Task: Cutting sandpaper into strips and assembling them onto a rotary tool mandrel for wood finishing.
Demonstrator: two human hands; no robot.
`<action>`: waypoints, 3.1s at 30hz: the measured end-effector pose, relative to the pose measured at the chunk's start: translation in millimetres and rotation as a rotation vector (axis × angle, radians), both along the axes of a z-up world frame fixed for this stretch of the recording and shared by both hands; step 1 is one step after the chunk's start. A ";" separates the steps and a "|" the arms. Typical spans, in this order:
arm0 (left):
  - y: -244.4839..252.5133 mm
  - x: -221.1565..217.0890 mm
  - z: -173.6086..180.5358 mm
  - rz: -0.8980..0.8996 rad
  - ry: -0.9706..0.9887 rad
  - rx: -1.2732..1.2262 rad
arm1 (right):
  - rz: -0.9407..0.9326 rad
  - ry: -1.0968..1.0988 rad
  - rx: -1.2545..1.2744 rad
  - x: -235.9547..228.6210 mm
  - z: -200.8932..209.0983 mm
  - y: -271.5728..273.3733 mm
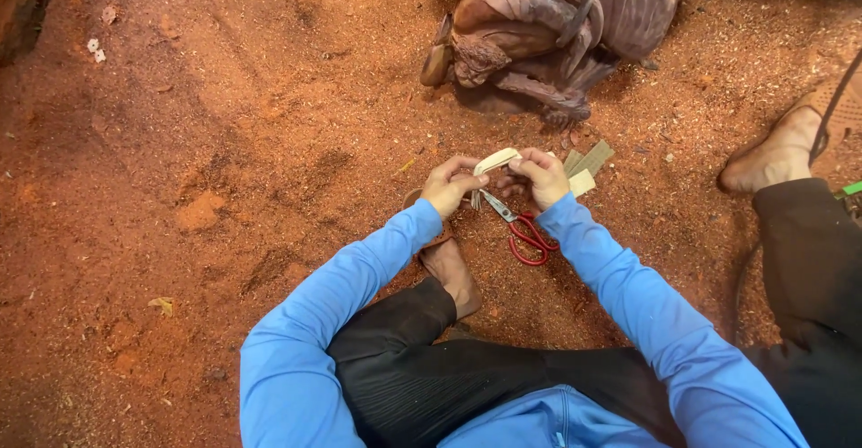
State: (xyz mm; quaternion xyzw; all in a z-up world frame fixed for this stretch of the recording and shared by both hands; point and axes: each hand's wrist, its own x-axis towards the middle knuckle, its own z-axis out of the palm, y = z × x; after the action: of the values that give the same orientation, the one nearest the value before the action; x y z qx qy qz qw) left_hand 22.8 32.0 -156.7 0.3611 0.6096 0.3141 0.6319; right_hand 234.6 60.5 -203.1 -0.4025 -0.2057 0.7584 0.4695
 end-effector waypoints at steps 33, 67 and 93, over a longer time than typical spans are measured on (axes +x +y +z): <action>63.5 -60.8 -76.6 -0.264 0.757 -0.053 | 0.703 -1.827 0.804 158.7 -123.1 9.4; 67.1 115.3 -46.2 0.324 -0.265 0.416 | -0.088 -0.210 0.082 94.7 -17.6 46.2; 68.7 104.8 49.2 0.193 -0.584 0.732 | 0.119 -0.560 0.434 79.4 90.1 30.2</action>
State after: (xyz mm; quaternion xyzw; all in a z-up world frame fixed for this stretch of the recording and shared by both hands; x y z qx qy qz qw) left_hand 127.6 100.7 -107.5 0.3983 0.2864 0.6538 0.5761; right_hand 314.0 90.7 -113.0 -0.4729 -0.5056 0.5835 0.4245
